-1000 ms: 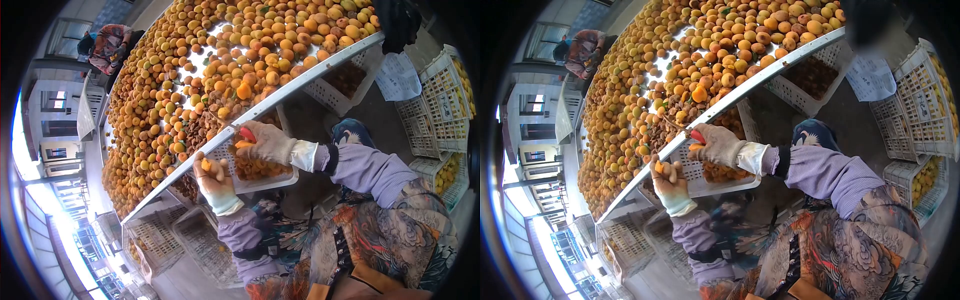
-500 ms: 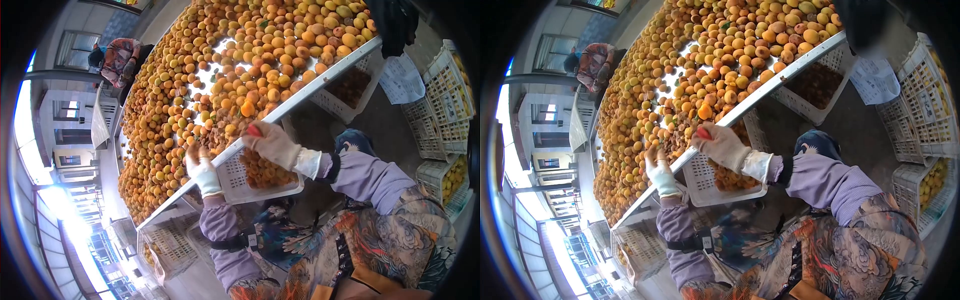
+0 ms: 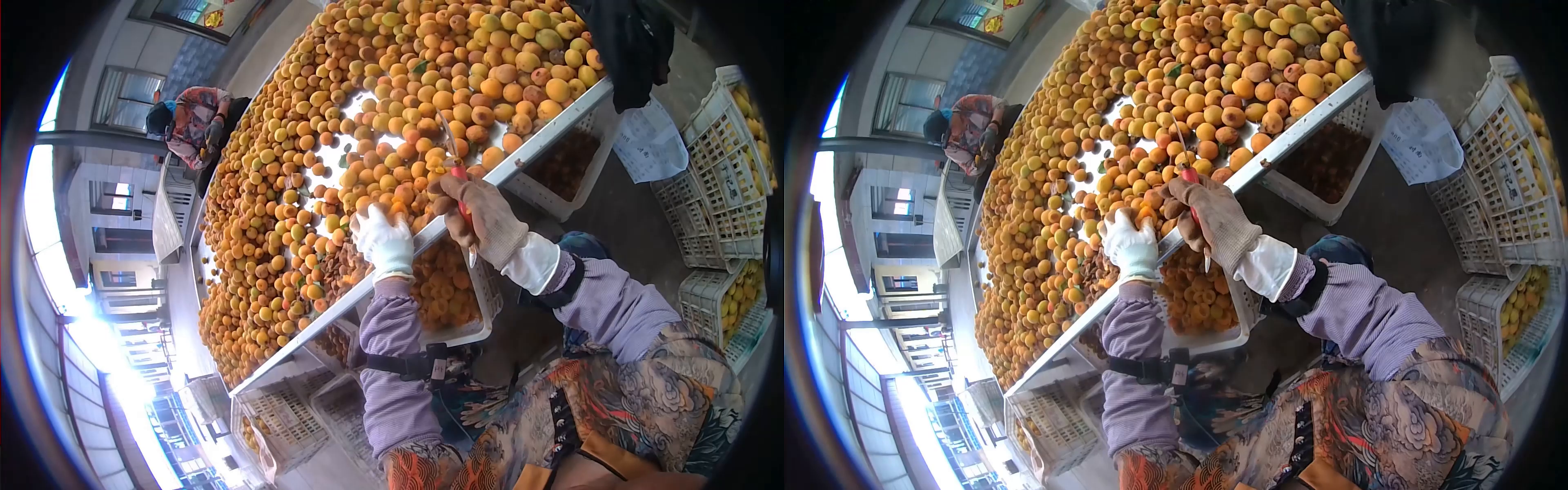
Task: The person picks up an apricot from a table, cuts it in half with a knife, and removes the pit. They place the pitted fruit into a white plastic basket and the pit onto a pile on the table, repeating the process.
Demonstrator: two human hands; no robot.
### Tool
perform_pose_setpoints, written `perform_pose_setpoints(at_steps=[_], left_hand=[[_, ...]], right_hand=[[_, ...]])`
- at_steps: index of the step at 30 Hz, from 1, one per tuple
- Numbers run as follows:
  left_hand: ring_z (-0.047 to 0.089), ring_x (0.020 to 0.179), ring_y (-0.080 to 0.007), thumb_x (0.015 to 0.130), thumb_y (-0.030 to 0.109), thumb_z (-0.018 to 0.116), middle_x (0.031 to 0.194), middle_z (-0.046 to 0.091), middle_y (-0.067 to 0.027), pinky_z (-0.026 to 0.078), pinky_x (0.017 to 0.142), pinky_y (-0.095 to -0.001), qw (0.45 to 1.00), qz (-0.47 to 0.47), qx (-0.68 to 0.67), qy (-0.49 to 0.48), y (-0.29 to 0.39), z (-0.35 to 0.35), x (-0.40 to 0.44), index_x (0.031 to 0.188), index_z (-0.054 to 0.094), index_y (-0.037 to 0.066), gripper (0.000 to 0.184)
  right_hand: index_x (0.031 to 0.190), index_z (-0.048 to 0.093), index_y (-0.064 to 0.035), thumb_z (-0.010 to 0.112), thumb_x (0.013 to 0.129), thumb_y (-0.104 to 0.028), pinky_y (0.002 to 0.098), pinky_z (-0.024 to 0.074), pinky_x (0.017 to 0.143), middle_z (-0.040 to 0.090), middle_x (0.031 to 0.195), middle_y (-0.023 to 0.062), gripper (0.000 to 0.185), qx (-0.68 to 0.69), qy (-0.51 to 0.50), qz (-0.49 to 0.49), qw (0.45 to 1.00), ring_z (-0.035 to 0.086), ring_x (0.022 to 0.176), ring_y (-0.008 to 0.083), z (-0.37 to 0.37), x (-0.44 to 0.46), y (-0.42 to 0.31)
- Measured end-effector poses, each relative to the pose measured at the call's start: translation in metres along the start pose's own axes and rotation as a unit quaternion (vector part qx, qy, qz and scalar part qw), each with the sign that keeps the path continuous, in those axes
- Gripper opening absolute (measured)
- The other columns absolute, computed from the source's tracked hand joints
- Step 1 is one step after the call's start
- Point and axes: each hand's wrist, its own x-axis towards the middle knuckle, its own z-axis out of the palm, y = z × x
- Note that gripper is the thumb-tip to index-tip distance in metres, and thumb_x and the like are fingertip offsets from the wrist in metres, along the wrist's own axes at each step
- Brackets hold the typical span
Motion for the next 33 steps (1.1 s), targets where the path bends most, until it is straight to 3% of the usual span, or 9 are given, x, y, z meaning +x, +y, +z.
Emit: perform_pose_setpoints(at_steps=[3,5,7,11,15,18,22,27,33], left_hand=[[0.051,0.098,-0.0333,0.074,0.023,0.069,0.097,0.058,-0.0125,0.043,0.082,-0.0442,0.994,0.027,-0.087,0.065,0.000,-0.008,0.001,0.091,0.056,0.005,0.028],[0.057,0.085,-0.0269,0.076,0.015,0.068,0.086,0.061,-0.0104,0.046,0.077,-0.0372,0.979,-0.043,-0.183,0.081,0.006,-0.028,-0.004,0.094,0.056,0.004,0.024],[0.059,0.083,-0.0254,0.080,0.010,0.065,0.089,0.062,-0.0118,0.047,0.077,-0.0339,0.951,-0.034,-0.291,0.101,0.001,-0.043,-0.009,0.095,0.056,0.003,0.019],[0.056,0.079,-0.0174,0.086,0.005,0.058,0.091,0.056,-0.0096,0.047,0.077,-0.0302,0.897,-0.062,-0.426,0.100,-0.015,-0.065,-0.040,0.102,0.051,-0.002,0.019],[0.055,0.079,-0.0139,0.086,0.005,0.057,0.089,0.057,-0.0080,0.046,0.076,-0.0270,0.852,-0.147,-0.503,0.015,-0.018,-0.083,-0.084,0.103,0.054,-0.002,0.019],[0.056,0.082,-0.0137,0.085,0.005,0.059,0.091,0.060,-0.0076,0.046,0.077,-0.0266,0.891,-0.154,-0.425,-0.038,-0.034,-0.078,-0.116,0.103,0.058,-0.001,0.020],[0.060,0.083,-0.0236,0.080,0.012,0.066,0.093,0.060,-0.0123,0.048,0.074,-0.0312,0.956,-0.114,-0.258,-0.085,-0.047,-0.071,-0.136,0.101,0.060,0.004,0.023],[0.061,0.084,-0.0249,0.081,0.013,0.066,0.095,0.060,-0.0127,0.049,0.075,-0.0321,0.969,-0.058,-0.236,-0.035,-0.055,-0.089,-0.115,0.098,0.062,0.006,0.019],[0.056,0.102,-0.0320,0.083,0.020,0.062,0.112,0.057,-0.0157,0.045,0.087,-0.0390,0.987,0.038,-0.156,0.012,-0.067,-0.068,-0.023,0.115,0.056,0.006,0.035]], right_hand=[[0.104,0.054,-0.0042,0.049,0.094,-0.032,0.0194,0.0288,0.038,0.053,0.077,0.0004,0.030,0.014,-0.007,0.012,1.000,0.041,0.048,0.0060,-0.003,-0.001,-0.002],[0.105,0.054,-0.0042,0.049,0.095,-0.032,0.0195,0.0287,0.038,0.053,0.078,0.0004,0.030,0.023,-0.017,0.011,1.000,0.041,0.048,0.0060,-0.003,-0.001,-0.005],[0.104,0.054,-0.0044,0.049,0.095,-0.032,0.0189,0.0283,0.037,0.053,0.077,0.0001,0.030,0.017,-0.011,0.038,0.999,0.041,0.049,0.0057,-0.003,-0.002,-0.006],[0.104,0.054,-0.0044,0.047,0.095,-0.032,0.0180,0.0282,0.036,0.052,0.077,-0.0005,0.030,0.017,-0.029,0.057,0.998,0.041,0.049,0.0054,-0.003,-0.005,-0.004],[0.103,0.053,-0.0048,0.047,0.095,-0.034,0.0170,0.0286,0.036,0.051,0.075,-0.0015,0.031,-0.017,-0.036,0.070,0.997,0.041,0.048,0.0046,0.000,-0.006,-0.002],[0.102,0.053,-0.0053,0.047,0.095,-0.035,0.0170,0.0283,0.036,0.051,0.075,-0.0017,0.031,-0.048,-0.031,0.077,0.995,0.041,0.048,0.0041,0.003,-0.010,0.003],[0.101,0.053,-0.0066,0.048,0.094,-0.036,0.0170,0.0288,0.036,0.051,0.074,-0.0015,0.031,-0.109,-0.038,0.110,0.987,0.041,0.047,0.0036,0.003,-0.009,0.008],[0.099,0.055,-0.0076,0.049,0.094,-0.038,0.0177,0.0305,0.037,0.053,0.074,-0.0009,0.031,-0.207,-0.049,0.089,0.973,0.042,0.047,0.0041,0.001,-0.011,0.020],[0.100,0.056,-0.0080,0.049,0.095,-0.035,0.0184,0.0320,0.039,0.054,0.075,-0.0010,0.028,-0.163,-0.051,0.128,0.977,0.043,0.048,0.0039,0.000,-0.008,0.023]])
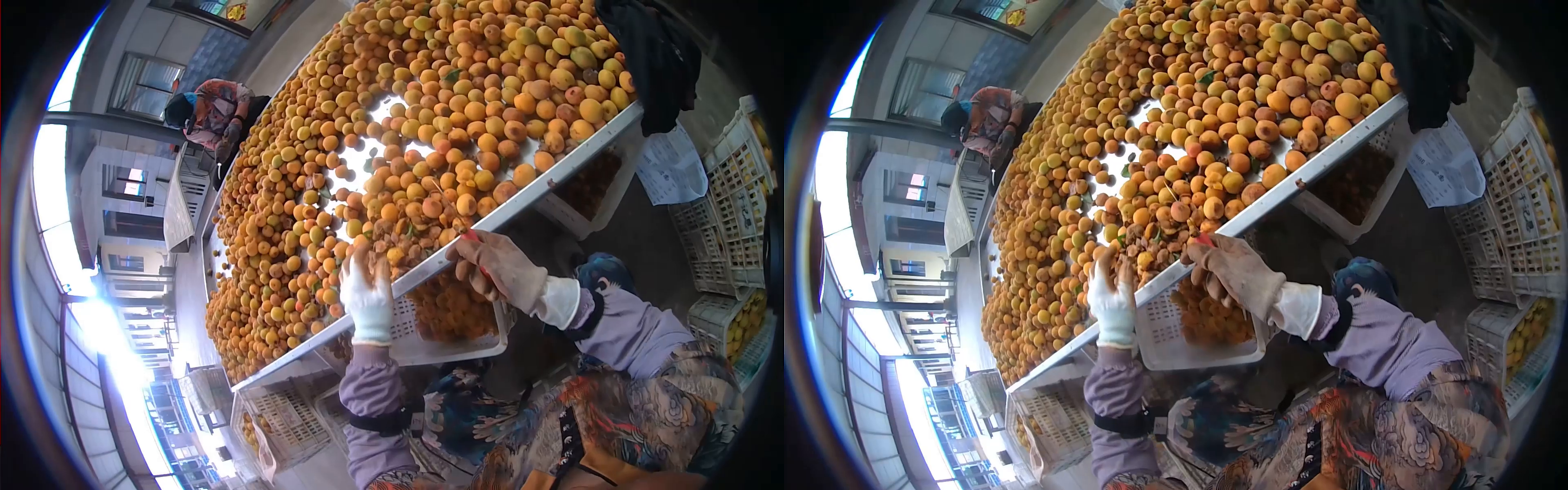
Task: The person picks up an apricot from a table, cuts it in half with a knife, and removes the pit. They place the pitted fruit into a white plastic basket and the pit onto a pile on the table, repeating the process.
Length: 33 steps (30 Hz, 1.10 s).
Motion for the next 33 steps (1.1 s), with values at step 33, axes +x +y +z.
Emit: perform_pose_setpoints(at_steps=[33], left_hand=[[0.050,0.110,-0.0325,0.081,0.037,0.060,0.115,0.056,-0.0130,0.043,0.090,-0.0430,0.981,-0.132,0.109,-0.095,-0.009,0.152,0.190,0.119,0.053,0.014,0.045]], right_hand=[[0.104,0.053,-0.0044,0.040,0.099,-0.034,0.0207,0.0328,0.039,0.056,0.073,0.0019,0.032,0.077,0.014,0.056,0.995,0.043,0.046,0.0066,-0.005,0.033,-0.035]])
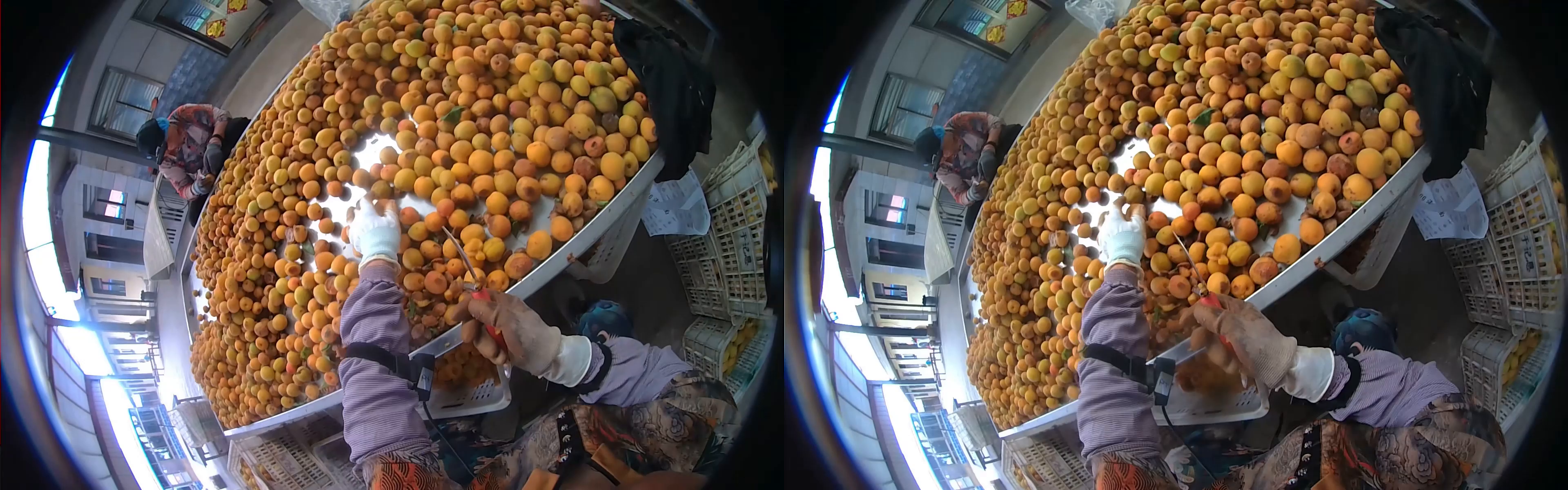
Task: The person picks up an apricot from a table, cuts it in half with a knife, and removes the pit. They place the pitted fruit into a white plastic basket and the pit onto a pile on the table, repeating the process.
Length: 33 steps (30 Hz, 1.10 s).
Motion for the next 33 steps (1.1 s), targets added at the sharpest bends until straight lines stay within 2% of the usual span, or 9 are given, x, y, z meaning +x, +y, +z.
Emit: perform_pose_setpoints(at_steps=[1,3,6,9,17,18,21,24,33], left_hand=[[0.049,0.112,-0.0323,0.080,0.036,0.061,0.115,0.056,-0.0123,0.043,0.091,-0.0425,0.999,-0.050,-0.011,0.012,0.010,-0.001,0.003,0.118,0.053,0.014,0.045],[0.046,0.116,-0.0317,0.077,0.027,0.063,0.116,0.055,-0.0108,0.042,0.092,-0.0429,0.993,0.076,-0.020,0.091,0.019,-0.002,0.005,0.119,0.052,0.015,0.046],[0.046,0.117,-0.0304,0.076,0.020,0.062,0.117,0.055,-0.0112,0.042,0.091,-0.0449,0.970,0.241,0.015,0.043,0.025,0.017,0.014,0.122,0.050,0.016,0.047],[0.046,0.114,-0.0321,0.075,0.020,0.064,0.115,0.053,-0.0128,0.038,0.096,-0.0446,0.988,0.137,0.072,-0.026,0.032,0.029,0.023,0.119,0.051,0.016,0.047],[0.053,0.105,-0.0313,0.071,0.022,0.069,0.113,0.055,-0.0141,0.047,0.081,-0.0416,0.982,0.168,0.082,0.008,0.019,0.021,0.020,0.117,0.051,0.015,0.050],[0.056,0.100,-0.0296,0.072,0.021,0.068,0.110,0.057,-0.0142,0.048,0.080,-0.0387,0.983,0.140,-0.116,-0.004,0.020,0.014,0.021,0.119,0.050,0.014,0.051],[0.057,0.089,-0.0133,0.085,0.007,0.061,0.113,0.055,-0.0091,0.048,0.075,-0.0230,0.848,0.021,-0.521,-0.097,0.013,-0.008,-0.002,0.129,0.042,0.006,0.048],[0.058,0.087,-0.0128,0.092,0.016,0.055,0.108,0.055,-0.0054,0.049,0.078,-0.0254,0.776,0.019,-0.621,-0.109,0.007,-0.042,-0.039,0.130,0.043,0.007,0.041],[0.062,0.096,-0.0269,0.095,0.038,0.048,0.115,0.059,-0.0143,0.050,0.090,-0.0412,0.507,-0.121,-0.837,-0.165,-0.054,-0.072,-0.183,0.131,0.043,0.003,0.050]], right_hand=[[0.104,0.053,-0.0044,0.040,0.099,-0.034,0.0207,0.0328,0.039,0.056,0.073,0.0019,0.032,0.000,0.003,-0.003,1.000,0.043,0.046,0.0066,-0.002,-0.001,-0.003],[0.103,0.053,-0.0042,0.040,0.099,-0.034,0.0203,0.0335,0.039,0.056,0.073,0.0019,0.032,0.004,0.010,-0.012,1.000,0.043,0.046,0.0063,-0.003,-0.005,-0.009],[0.103,0.053,-0.0041,0.040,0.099,-0.034,0.0200,0.0335,0.040,0.057,0.073,0.0020,0.033,0.005,0.008,-0.014,1.000,0.043,0.047,0.0061,-0.007,-0.003,-0.009],[0.103,0.053,-0.0043,0.040,0.099,-0.033,0.0197,0.0334,0.040,0.057,0.074,0.0022,0.032,0.026,0.003,-0.011,1.000,0.043,0.047,0.0059,-0.006,-0.006,-0.014],[0.104,0.056,-0.0087,0.048,0.094,-0.037,0.0186,0.0332,0.040,0.056,0.074,-0.0015,0.031,0.030,-0.008,-0.020,0.999,0.044,0.049,0.0043,-0.012,-0.012,-0.010],[0.105,0.053,-0.0053,0.044,0.097,-0.033,0.0190,0.0334,0.040,0.056,0.073,0.0016,0.030,0.040,-0.010,-0.022,0.999,0.044,0.049,0.0055,-0.011,-0.015,-0.010],[0.107,0.053,-0.0052,0.044,0.097,-0.034,0.0189,0.0334,0.040,0.055,0.073,0.0013,0.031,0.010,0.008,-0.003,1.000,0.044,0.049,0.0053,-0.008,-0.020,-0.008],[0.106,0.056,-0.0122,0.050,0.094,-0.037,0.0156,0.0338,0.040,0.056,0.073,-0.0061,0.028,0.025,-0.025,-0.007,0.999,0.043,0.048,0.0016,-0.010,-0.023,0.004],[0.100,0.059,-0.0099,0.053,0.093,-0.036,0.0173,0.0351,0.038,0.056,0.072,-0.0041,0.028,-0.104,-0.072,-0.031,0.992,0.045,0.047,0.0025,0.005,-0.044,0.049]])
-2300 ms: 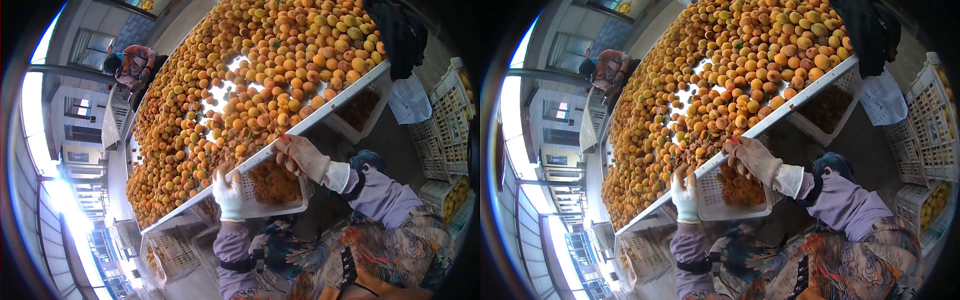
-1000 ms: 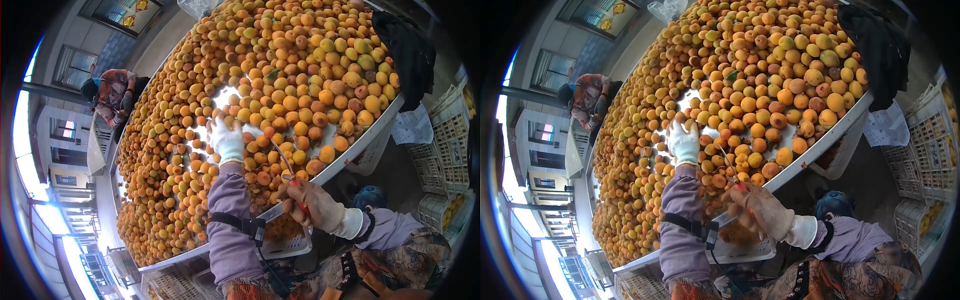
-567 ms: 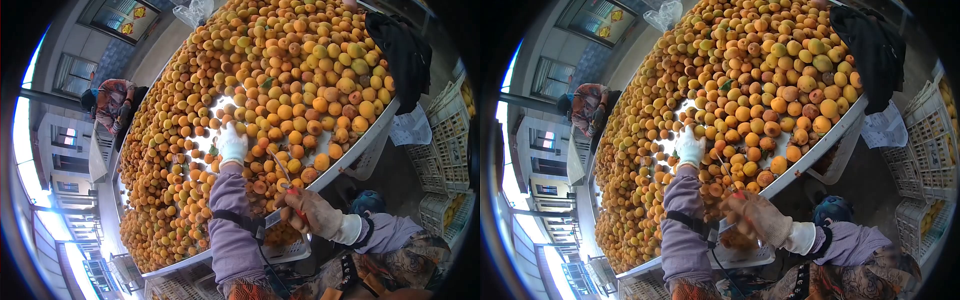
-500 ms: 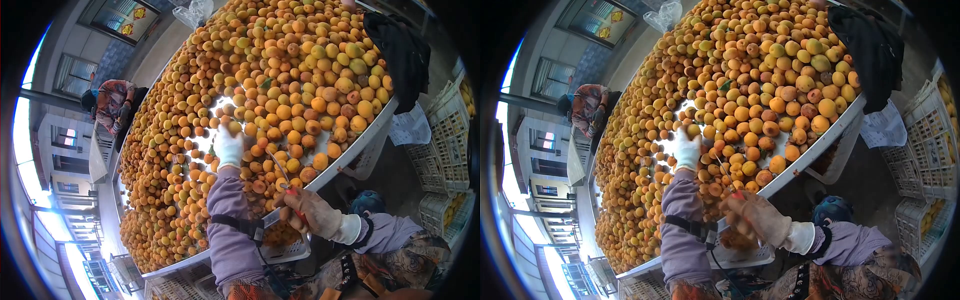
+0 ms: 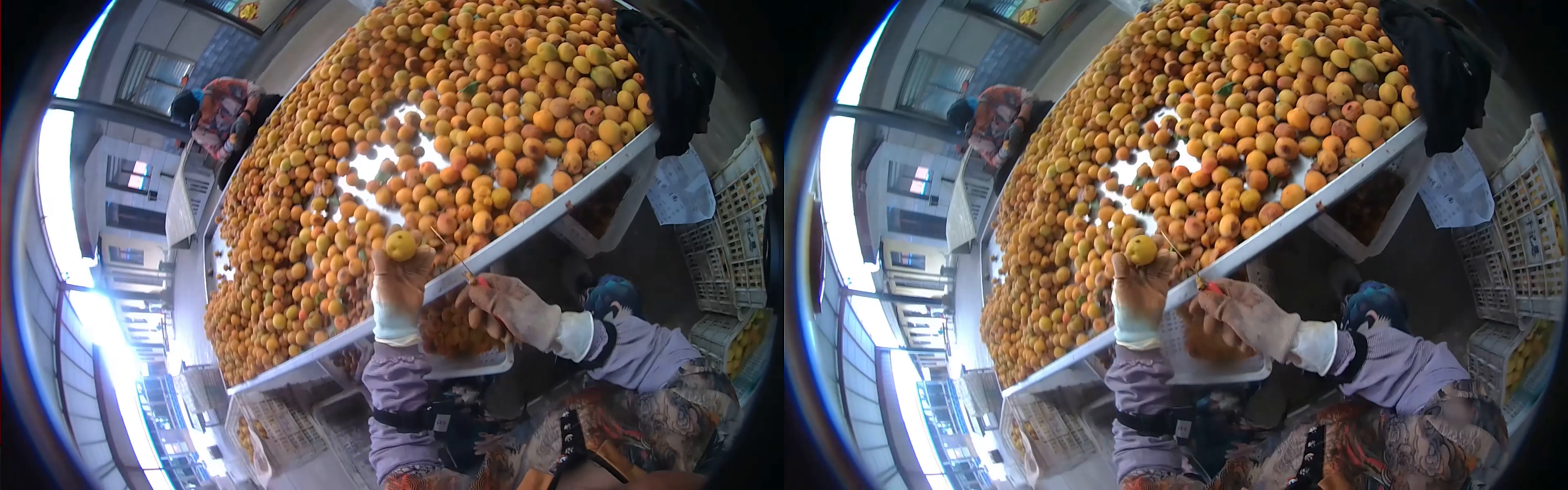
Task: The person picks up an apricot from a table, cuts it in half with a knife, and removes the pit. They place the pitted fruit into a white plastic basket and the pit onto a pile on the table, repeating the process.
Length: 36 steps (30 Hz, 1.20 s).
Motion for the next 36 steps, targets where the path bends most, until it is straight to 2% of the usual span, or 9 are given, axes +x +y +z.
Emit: perform_pose_setpoints(at_steps=[2,6,9,12,17,21,23,25,36], left_hand=[[0.059,0.103,-0.0324,0.094,0.034,0.050,0.119,0.056,-0.0199,0.045,0.097,-0.0484,0.999,0.016,-0.048,-0.004,-0.005,-0.002,-0.039,0.126,0.047,0.001,0.046],[0.056,0.108,-0.0317,0.094,0.030,0.051,0.123,0.054,-0.0182,0.041,0.100,-0.0479,0.996,0.039,-0.056,0.060,-0.017,-0.010,-0.095,0.129,0.046,0.002,0.045],[0.050,0.117,-0.0295,0.092,0.021,0.052,0.127,0.052,-0.0105,0.039,0.100,-0.0471,0.996,0.044,-0.075,0.033,-0.025,-0.022,-0.116,0.131,0.045,0.007,0.042],[0.048,0.119,-0.0294,0.089,0.015,0.053,0.129,0.050,-0.0090,0.039,0.100,-0.0483,0.995,0.072,-0.068,-0.001,-0.028,-0.023,-0.119,0.133,0.043,0.009,0.045],[0.042,0.125,-0.0336,0.087,0.007,0.053,0.133,0.046,-0.0143,0.028,0.110,-0.0482,0.990,0.100,-0.098,0.013,-0.027,-0.029,-0.116,0.132,0.042,0.007,0.047],[0.042,0.125,-0.0332,0.088,0.008,0.053,0.134,0.045,-0.0150,0.029,0.109,-0.0481,0.991,0.101,-0.089,0.004,-0.025,-0.029,-0.115,0.134,0.040,0.006,0.048],[0.044,0.124,-0.0330,0.088,0.011,0.056,0.133,0.044,-0.0162,0.034,0.106,-0.0458,0.993,0.104,-0.059,0.017,-0.025,-0.031,-0.115,0.139,0.030,0.004,0.057],[0.045,0.123,-0.0320,0.089,0.011,0.054,0.132,0.046,-0.0164,0.033,0.107,-0.0464,0.993,0.100,-0.066,0.012,-0.024,-0.034,-0.116,0.139,0.032,0.003,0.055],[0.050,0.117,-0.0295,0.092,0.018,0.054,0.129,0.049,-0.0163,0.038,0.103,-0.0435,0.994,0.101,-0.028,-0.004,-0.026,-0.028,-0.120,0.139,0.031,0.000,0.055]], right_hand=[[0.103,0.059,-0.0095,0.053,0.093,-0.036,0.0171,0.0358,0.039,0.057,0.073,-0.0032,0.029,-0.019,-0.022,-0.018,0.999,0.046,0.048,0.0030,0.003,0.004,0.018],[0.098,0.060,-0.0094,0.055,0.092,-0.038,0.0164,0.0362,0.040,0.058,0.070,-0.0027,0.030,-0.085,-0.042,-0.001,0.995,0.049,0.048,0.0025,0.017,0.010,0.038],[0.093,0.061,-0.0117,0.054,0.092,-0.039,0.0171,0.0359,0.038,0.056,0.066,-0.0039,0.028,-0.094,-0.076,0.036,0.992,0.047,0.045,0.0029,0.027,0.009,0.044],[0.093,0.062,-0.0128,0.051,0.094,-0.040,0.0175,0.0354,0.037,0.056,0.066,-0.0043,0.029,-0.118,-0.088,0.067,0.987,0.044,0.044,0.0031,0.029,0.013,0.056],[0.092,0.063,-0.0128,0.048,0.094,-0.043,0.0179,0.0323,0.037,0.055,0.066,-0.0044,0.033,-0.167,-0.087,0.081,0.979,0.041,0.043,0.0030,0.036,0.017,0.061],[0.091,0.063,-0.0119,0.047,0.094,-0.043,0.0178,0.0306,0.036,0.055,0.065,-0.0044,0.035,-0.156,-0.106,0.082,0.979,0.040,0.043,0.0029,0.038,0.022,0.060],[0.091,0.063,-0.0114,0.047,0.095,-0.043,0.0177,0.0306,0.036,0.054,0.065,-0.0043,0.035,-0.163,-0.103,0.091,0.977,0.040,0.043,0.0028,0.039,0.024,0.061],[0.090,0.058,-0.0140,0.052,0.089,-0.050,0.0178,0.0319,0.034,0.053,0.061,-0.0054,0.036,-0.155,-0.123,0.084,0.977,0.044,0.042,0.0027,0.037,0.027,0.064],[0.088,0.057,-0.0132,0.048,0.090,-0.053,0.0183,0.0300,0.035,0.050,0.060,-0.0048,0.041,-0.161,-0.137,0.095,0.973,0.041,0.041,0.0034,0.035,0.024,0.065]])
